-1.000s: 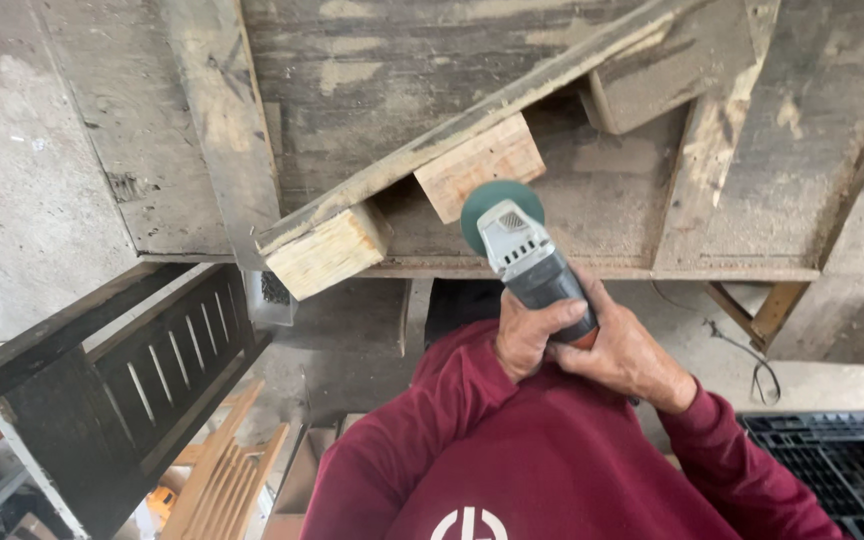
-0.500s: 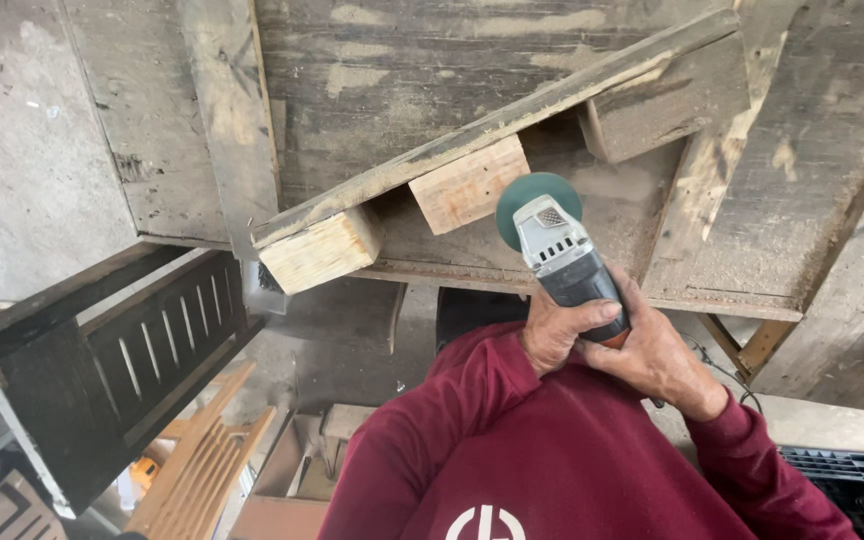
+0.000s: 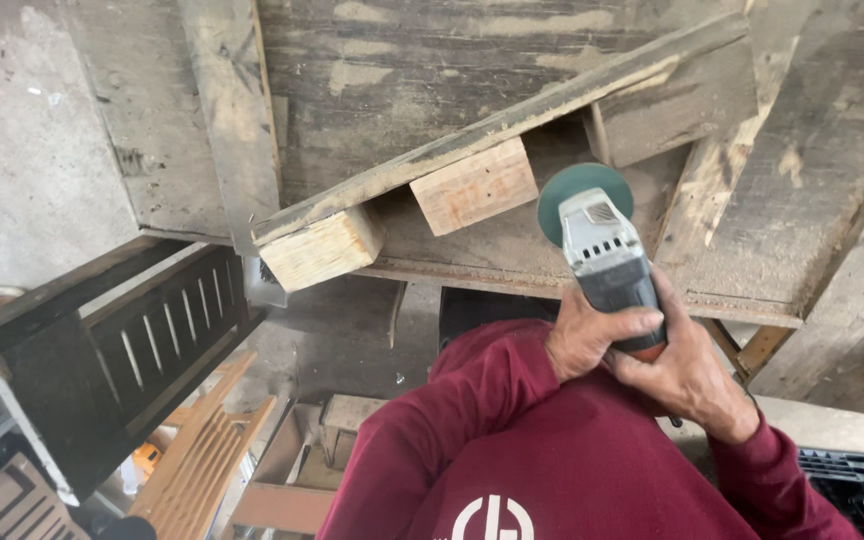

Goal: The person uses an angle grinder with a sanding disc to smooth the surface of a wooden pallet. They systematically move the tool across the wood planks, focusing on removing rough edges and smoothing the surface. The person occasionally pauses to reposition the pallet or adjust their grip on the tool.

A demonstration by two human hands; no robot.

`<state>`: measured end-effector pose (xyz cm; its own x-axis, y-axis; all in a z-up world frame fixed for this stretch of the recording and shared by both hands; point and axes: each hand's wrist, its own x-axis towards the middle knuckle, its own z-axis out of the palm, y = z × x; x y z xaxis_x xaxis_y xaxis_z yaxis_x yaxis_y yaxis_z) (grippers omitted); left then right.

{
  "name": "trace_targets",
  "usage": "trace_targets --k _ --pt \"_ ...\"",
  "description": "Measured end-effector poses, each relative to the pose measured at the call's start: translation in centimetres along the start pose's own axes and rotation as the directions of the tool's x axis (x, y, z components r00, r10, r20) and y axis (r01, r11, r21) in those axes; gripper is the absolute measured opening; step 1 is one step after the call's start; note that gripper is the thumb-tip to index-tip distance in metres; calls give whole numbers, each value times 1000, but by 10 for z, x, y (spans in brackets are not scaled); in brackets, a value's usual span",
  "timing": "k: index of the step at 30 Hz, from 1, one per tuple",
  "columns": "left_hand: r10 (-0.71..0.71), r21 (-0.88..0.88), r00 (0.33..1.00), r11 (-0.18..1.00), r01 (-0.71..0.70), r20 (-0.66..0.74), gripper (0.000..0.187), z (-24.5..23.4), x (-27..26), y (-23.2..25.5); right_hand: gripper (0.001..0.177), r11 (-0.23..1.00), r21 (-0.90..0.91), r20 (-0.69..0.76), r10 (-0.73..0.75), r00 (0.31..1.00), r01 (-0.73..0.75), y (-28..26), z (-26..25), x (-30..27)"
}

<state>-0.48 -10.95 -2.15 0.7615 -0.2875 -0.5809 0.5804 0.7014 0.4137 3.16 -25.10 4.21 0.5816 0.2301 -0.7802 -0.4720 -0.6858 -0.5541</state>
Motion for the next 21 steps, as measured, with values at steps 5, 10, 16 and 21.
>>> trace_targets --k 5,10,16,21 --pt "117 50 990 992 -113 -79 49 -1 -19 16 115 999 43 141 2 990 -8 -20 2 2" --pt "75 -87 985 992 -90 -158 44 -13 -22 16 112 997 74 228 -42 973 25 -32 1 12" --pt "11 45 996 999 -7 -87 44 8 14 -4 112 995 99 70 4 998 -11 -24 -28 6" --pt "-38 32 999 999 38 -10 40 33 40 -17 104 976 140 30 165 986 -168 -4 -57 4"
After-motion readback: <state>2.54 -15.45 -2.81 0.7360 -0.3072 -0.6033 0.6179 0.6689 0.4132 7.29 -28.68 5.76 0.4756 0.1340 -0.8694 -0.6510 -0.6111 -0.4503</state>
